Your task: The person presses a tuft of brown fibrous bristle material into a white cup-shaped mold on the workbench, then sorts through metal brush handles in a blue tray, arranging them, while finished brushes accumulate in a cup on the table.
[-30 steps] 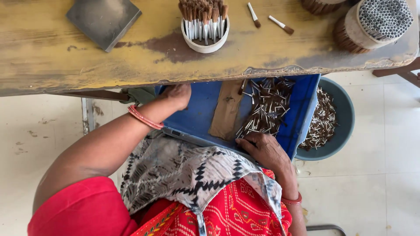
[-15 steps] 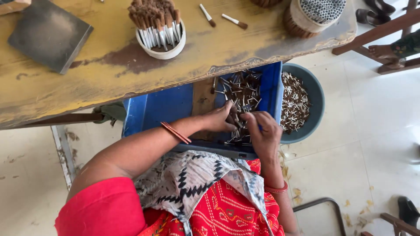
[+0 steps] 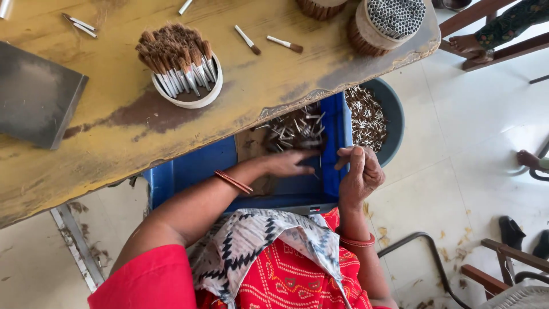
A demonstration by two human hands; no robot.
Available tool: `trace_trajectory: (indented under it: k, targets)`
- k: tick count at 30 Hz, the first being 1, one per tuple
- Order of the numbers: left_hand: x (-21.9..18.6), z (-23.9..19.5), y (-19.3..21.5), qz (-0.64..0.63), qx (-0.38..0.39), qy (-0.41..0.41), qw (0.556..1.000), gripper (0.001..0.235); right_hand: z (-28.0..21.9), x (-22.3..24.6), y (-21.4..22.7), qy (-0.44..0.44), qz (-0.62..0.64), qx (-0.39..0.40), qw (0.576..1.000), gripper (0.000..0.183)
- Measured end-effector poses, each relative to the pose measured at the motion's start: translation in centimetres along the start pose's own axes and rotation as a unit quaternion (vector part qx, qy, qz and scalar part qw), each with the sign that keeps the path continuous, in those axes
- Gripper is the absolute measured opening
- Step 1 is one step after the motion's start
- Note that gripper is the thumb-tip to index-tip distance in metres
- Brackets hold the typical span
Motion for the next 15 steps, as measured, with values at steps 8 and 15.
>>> trace_trajectory:
  k: [8,15]
  targets:
    - [-7.2,-4.5,13.1,0.160,-0.276,0.117,0.940,0.053,1.4,1.9,-2.3,0.018,-0.132,0.153,0.979,0.025]
    - [-4.8,-5.2,12.8,0.351,-0.291,0.027,0.889,0.105,4.2,-5.4,-11.2,0.189,-0.444,0.466,0.742,0.114]
Point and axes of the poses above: each hand's wrist, its own z-axis towards the middle knuckle, its own y-axis out of the back of the hand, x = y × z, the point moved 3 cm from there along z, towards the middle knuckle, and after that the axes turned 13 degrees about -x, right-handed, at the moved point
